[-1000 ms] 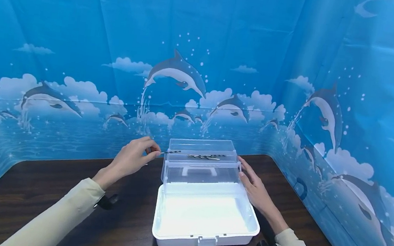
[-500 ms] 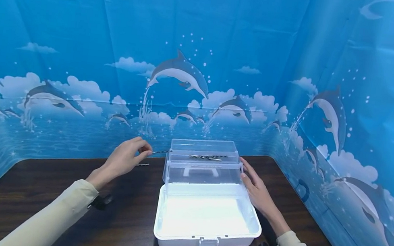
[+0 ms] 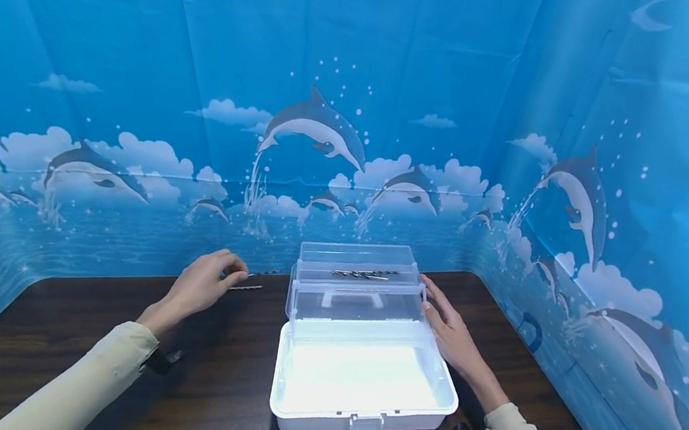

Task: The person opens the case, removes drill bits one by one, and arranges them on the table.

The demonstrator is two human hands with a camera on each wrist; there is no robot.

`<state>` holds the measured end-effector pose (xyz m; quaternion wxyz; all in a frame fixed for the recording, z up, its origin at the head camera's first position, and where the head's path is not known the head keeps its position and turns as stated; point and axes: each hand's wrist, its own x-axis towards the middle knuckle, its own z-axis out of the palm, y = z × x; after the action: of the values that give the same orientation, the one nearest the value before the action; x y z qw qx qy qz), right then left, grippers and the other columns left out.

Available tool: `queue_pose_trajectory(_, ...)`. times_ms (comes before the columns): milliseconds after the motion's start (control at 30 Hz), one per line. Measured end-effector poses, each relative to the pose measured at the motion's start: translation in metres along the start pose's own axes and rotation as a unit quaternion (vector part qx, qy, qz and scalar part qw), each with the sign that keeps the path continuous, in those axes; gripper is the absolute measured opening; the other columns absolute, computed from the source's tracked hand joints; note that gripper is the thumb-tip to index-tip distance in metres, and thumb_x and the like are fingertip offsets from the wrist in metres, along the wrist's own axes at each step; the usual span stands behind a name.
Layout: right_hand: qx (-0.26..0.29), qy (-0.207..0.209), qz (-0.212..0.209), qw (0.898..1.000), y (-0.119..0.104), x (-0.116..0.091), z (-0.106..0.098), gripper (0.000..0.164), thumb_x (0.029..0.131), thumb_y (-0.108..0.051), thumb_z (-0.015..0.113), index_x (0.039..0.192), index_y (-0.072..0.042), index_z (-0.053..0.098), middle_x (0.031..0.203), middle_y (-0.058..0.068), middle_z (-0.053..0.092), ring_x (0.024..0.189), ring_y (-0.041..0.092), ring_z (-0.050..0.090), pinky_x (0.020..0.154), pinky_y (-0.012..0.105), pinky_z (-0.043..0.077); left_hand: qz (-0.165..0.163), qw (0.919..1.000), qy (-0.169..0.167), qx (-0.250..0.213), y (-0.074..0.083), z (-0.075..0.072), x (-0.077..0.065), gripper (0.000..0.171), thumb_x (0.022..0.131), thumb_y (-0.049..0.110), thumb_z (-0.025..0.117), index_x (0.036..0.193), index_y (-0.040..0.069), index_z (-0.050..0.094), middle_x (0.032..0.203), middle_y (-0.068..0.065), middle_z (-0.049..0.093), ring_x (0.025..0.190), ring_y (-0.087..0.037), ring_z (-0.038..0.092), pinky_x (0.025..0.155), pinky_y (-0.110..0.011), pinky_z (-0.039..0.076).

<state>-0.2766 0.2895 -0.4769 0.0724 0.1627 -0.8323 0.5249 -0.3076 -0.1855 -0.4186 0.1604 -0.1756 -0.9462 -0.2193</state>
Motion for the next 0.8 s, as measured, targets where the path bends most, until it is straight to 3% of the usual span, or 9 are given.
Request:
queue_pose_trajectory(500, -0.017, 0.004, -0.004, 1.000, 0.000, 0.001, 0.000, 0.057, 0.111, -0.033, 0.043, 0.164, -0.028, 0.024, 0.165, 0.013, 0.024, 0.147, 0.046, 0.023, 0.102, 0.077, 0.025, -0.050, 0.9965, -0.067, 0.004, -0.063, 0.025, -0.004, 0.008, 0.101, 0.020, 0.068, 0.099, 0.014, 0.073, 0.096, -0.002, 0.061, 0.082, -0.022, 0.056, 0.074, -0.048, 0.050)
queue_pose_trajectory(800, -0.012, 0.001, 0.006, 1.000, -0.001, 0.001, 0.000, 0.056, 0.111, -0.034, 0.044, 0.164, -0.031, 0.024, 0.165, 0.013, 0.024, 0.147, 0.046, 0.023, 0.100, 0.077, 0.027, -0.044, 0.9943, -0.094, 0.023, -0.074, 0.025, -0.002, 0.011, 0.102, 0.019, 0.066, 0.101, 0.011, 0.073, 0.098, -0.003, 0.061, 0.083, -0.023, 0.057, 0.076, -0.049, 0.050)
